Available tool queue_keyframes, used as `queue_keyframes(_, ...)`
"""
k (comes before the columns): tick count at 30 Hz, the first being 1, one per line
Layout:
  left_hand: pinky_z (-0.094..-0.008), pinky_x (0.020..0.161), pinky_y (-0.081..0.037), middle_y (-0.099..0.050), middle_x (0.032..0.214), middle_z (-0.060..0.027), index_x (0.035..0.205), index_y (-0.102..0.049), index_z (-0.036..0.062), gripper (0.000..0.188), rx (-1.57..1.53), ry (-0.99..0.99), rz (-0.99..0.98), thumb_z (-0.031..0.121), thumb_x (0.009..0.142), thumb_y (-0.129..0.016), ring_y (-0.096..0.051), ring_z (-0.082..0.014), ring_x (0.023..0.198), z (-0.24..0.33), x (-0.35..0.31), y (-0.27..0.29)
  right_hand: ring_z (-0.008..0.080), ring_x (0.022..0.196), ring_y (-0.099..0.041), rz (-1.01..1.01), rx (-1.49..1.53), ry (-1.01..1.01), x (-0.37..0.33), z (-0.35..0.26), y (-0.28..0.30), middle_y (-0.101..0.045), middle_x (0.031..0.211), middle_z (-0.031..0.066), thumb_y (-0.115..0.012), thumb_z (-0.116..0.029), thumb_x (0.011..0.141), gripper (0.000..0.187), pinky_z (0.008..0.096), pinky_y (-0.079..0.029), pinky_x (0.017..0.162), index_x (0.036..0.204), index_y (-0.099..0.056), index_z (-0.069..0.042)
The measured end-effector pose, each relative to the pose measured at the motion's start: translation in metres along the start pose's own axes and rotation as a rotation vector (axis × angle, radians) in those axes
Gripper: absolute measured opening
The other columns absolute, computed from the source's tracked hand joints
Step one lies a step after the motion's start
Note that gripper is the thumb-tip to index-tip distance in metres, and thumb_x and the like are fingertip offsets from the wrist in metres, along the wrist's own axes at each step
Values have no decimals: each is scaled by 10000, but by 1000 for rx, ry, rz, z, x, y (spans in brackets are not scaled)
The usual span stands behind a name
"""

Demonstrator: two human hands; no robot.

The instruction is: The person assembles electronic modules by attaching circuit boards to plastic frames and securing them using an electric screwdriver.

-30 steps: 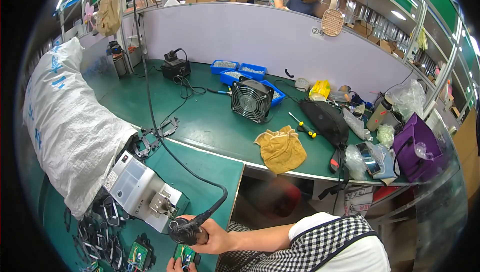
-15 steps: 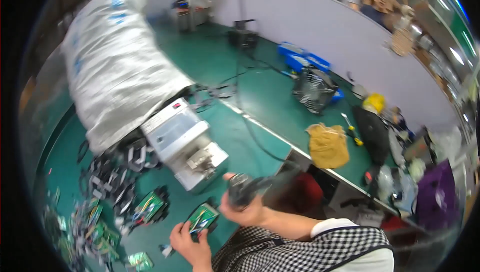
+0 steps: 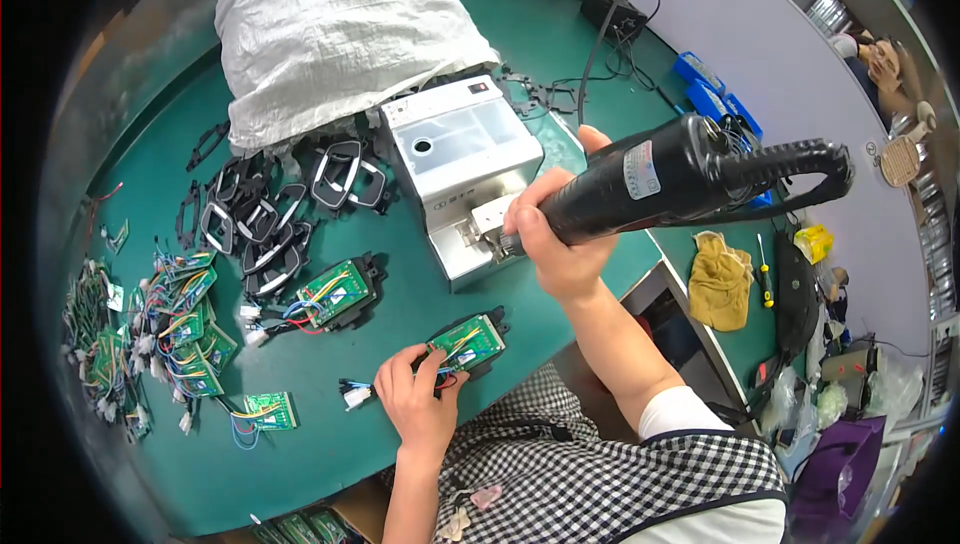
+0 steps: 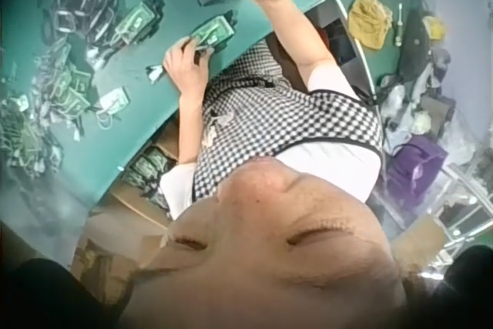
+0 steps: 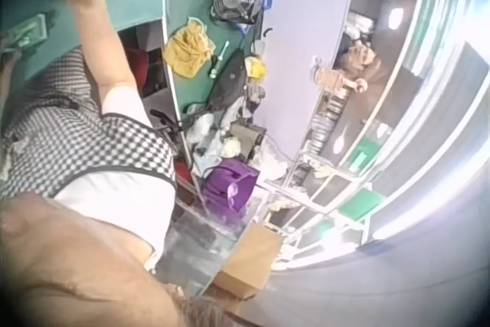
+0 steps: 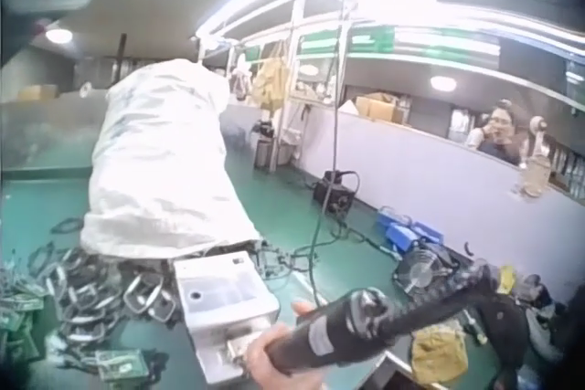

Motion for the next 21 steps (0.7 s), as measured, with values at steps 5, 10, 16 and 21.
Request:
queue_keyframes(5, -385, 799, -368, -530, 967, -101, 891, -592, 68, 397, -33, 0, -60, 47, 520, -733, -488, -290, 911, 1, -2, 2, 126, 507, -509, -116, -45, -142, 8, 2, -10, -522, 604, 67, -571, 44, 694, 703, 234, -433, 496, 1268, -165, 27)
queue_keyframes(10, -387, 779, -394, -531, 978, -122, 902, -603, 66, 394, -54, 5, -18, 22, 529, -721, -491, -307, 907, -7, -5, 3, 148, 512, -523, 56, 142, -318, -25, -4, -8, -512, 603, 72, -554, 6, 725, 727, 270, -461, 516, 1304, -115, 0)
queue_keyframes(16, -373, 751, -400, -539, 974, -104, 876, -625, 76, 335, -69, -45, 17, 79, 557, -727, -503, -284, 886, -10, -7, 0, 140, 534, -519, -15, 299, -285, -57, -9, -53, -526, 645, 78, -532, 47, 721, 724, 264, -453, 532, 1310, -114, 5)
queue_keyframes(21, -378, 772, -391, -535, 953, -87, 870, -638, 87, 302, -63, -37, 30, 83, 575, -702, -503, -267, 900, -9, -8, 0, 145, 553, -532, -119, 275, -374, -71, 6, -78, -534, 657, 94, -521, 62, 724, 693, 252, -460, 537, 1290, -126, 3)
Point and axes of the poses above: each hand's wrist, its own x-axis towards the middle knuckle, its own y-axis out of the back of the hand, z = x × y, the point moved 7 cm from there along x, towards the middle knuckle
